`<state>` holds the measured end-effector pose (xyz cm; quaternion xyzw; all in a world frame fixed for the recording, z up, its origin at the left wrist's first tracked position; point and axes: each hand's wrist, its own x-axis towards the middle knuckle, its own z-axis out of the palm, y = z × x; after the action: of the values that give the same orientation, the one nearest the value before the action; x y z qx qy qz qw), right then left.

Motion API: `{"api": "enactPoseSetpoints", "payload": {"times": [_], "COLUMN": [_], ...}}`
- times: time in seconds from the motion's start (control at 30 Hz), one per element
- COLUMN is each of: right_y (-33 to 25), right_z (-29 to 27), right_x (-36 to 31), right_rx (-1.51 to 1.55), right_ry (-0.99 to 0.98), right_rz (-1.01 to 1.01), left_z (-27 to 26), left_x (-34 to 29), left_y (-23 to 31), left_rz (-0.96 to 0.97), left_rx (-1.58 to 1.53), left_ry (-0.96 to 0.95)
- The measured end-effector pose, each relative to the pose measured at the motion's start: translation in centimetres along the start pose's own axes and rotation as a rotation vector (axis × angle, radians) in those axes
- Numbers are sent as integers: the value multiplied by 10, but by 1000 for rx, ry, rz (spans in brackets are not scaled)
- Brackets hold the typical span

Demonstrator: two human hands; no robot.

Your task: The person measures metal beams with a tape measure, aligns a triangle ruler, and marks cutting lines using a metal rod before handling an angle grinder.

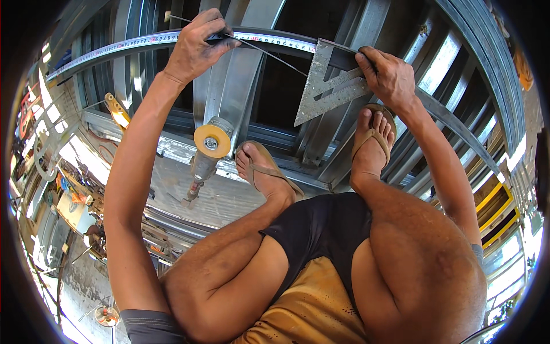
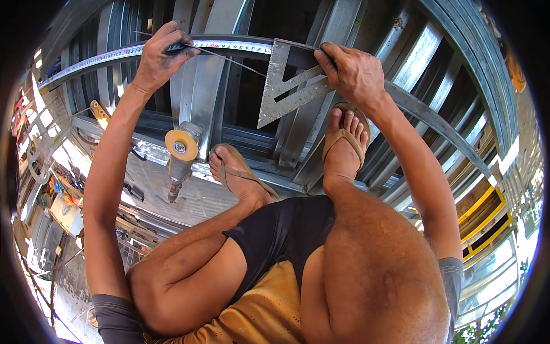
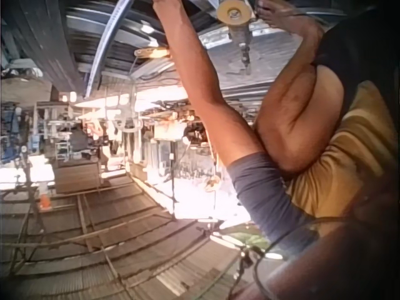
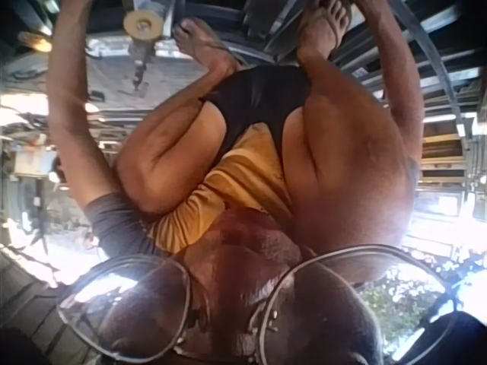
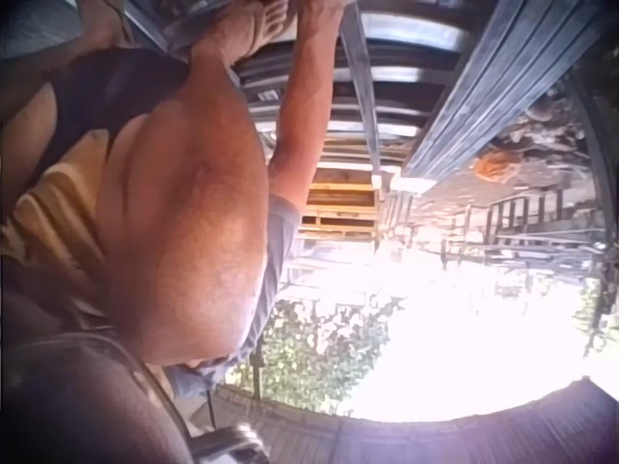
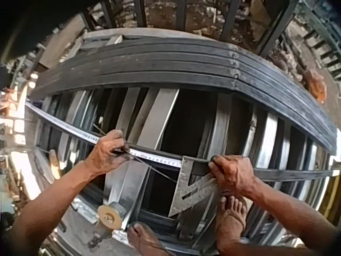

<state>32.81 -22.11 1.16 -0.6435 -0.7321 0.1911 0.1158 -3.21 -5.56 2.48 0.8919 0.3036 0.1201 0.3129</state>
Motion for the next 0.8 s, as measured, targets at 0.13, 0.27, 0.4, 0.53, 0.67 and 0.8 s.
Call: {"api": "enactPoseSetpoints", "payload": {"times": [0.13, 0.27, 0.4, 0.53, 0.67, 0.8], "right_y": [-1, -3, -3, -4, -4, -3], "right_z": [0, -2, -2, -2, -3, -1], "right_x": [2, 2, 2, 2, 2, 2], "right_rx": [-20, -13, -17, -24, -30, -21], "right_ry": [-35, -65, -67, -100, -104, -90], "right_rz": [12, 22, 36, 46, 56, 55], "left_z": [1, 1, 0, -1, -2, -2], "left_x": [0, 0, 2, 1, 1, 1], "left_y": [-1, 0, 1, 1, 1, -2], "left_rz": [12, 16, 10, -16, -42, -38], "left_rx": [9, 19, 19, 29, 34, -17], "left_ry": [9, 15, -2, -12, -44, -37]}}
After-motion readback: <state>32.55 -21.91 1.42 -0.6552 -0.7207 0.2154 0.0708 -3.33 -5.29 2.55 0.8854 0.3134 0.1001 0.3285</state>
